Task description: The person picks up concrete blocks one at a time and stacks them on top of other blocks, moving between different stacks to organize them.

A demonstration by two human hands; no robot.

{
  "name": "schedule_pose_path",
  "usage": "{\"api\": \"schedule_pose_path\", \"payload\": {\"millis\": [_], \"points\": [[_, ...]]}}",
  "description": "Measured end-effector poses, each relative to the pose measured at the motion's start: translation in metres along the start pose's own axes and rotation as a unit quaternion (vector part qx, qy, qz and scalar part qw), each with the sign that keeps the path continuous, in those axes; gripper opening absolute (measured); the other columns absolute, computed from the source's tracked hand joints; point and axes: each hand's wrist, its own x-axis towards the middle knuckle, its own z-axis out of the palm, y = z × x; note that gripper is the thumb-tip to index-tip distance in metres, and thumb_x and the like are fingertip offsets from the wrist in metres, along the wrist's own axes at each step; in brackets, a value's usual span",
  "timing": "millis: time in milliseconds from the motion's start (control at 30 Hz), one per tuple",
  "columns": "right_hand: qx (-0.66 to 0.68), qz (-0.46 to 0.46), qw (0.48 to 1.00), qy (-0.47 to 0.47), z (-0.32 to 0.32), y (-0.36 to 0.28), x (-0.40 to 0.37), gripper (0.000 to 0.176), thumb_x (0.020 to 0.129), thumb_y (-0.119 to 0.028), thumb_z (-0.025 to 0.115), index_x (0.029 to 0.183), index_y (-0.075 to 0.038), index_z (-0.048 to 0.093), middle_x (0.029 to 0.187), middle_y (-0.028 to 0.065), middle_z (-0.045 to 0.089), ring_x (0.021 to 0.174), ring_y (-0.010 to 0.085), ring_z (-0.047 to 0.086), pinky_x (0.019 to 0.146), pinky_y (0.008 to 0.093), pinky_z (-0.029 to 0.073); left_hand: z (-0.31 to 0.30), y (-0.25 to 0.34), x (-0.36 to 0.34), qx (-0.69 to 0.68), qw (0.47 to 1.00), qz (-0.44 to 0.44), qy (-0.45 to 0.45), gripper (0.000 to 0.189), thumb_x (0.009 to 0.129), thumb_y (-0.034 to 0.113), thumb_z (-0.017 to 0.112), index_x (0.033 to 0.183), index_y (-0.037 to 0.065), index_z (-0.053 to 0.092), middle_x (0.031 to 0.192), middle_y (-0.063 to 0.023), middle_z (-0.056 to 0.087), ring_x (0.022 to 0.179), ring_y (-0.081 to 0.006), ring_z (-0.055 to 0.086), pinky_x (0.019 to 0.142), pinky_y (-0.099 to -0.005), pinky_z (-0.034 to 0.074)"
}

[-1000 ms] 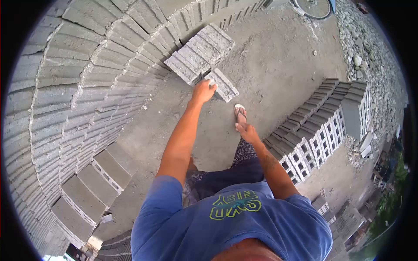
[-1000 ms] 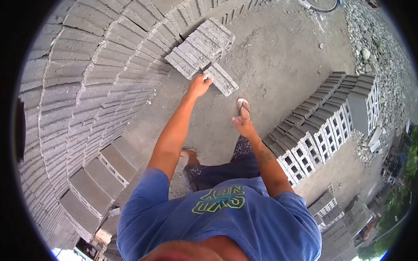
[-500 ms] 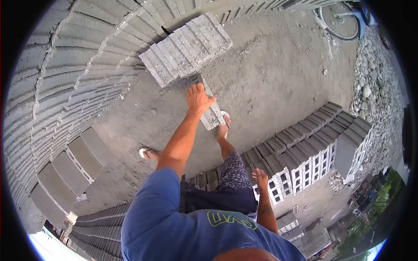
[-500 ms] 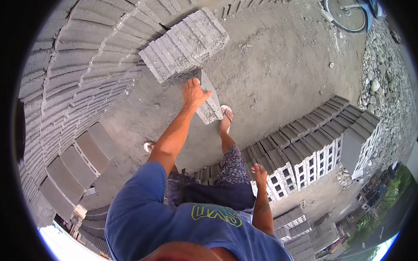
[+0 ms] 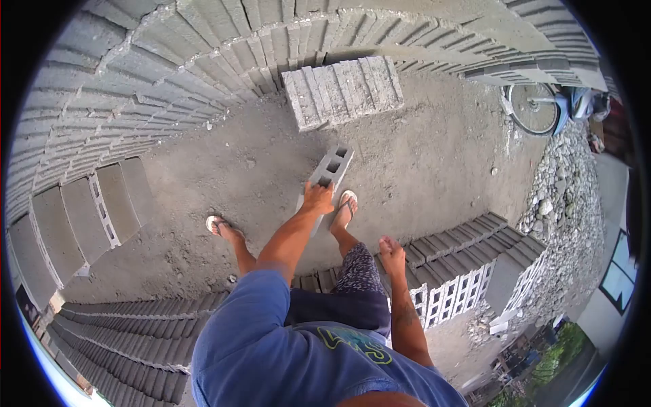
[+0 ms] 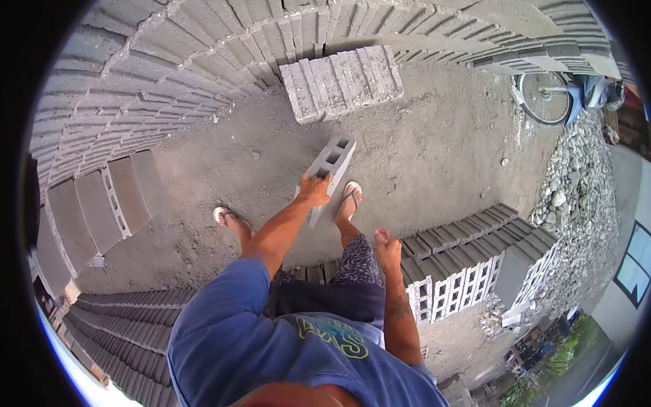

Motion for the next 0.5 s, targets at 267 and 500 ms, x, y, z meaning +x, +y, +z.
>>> {"api": "schedule_pose_path", "payload": {"millis": [267,500], "points": [[-0.305,-0.220,0.907,-0.188,0.197,-0.139,0.047,0.065,0.074,-0.049,0.070,0.112,0.003,0.062,0.111,0.0248,0.062,0.108,0.0387,0.058,0.097,0.0416,0.041,-0.077,-0.098,-0.258,0.005,0.990,0.116,0.082,0.068,0.063,0.023,0.069,0.127,0.008,0.053,0.081,-0.0068,0.067,0.091,-0.0251,0.062,0.106,-0.0527,0.020],[-0.493,-0.232,0.721,-0.428,0.367,-0.287,-0.110,0.073,0.061,-0.054,0.076,0.107,0.002,0.065,0.103,0.0223,0.066,0.101,0.0377,0.062,0.087,0.0389,0.048,-0.118,-0.212,-0.513,-0.001,0.988,0.084,0.126,0.062,0.063,0.026,0.068,0.123,0.019,0.059,0.076,-0.0032,0.067,0.085,-0.0214,0.063,0.099,-0.0474,0.026]]}}
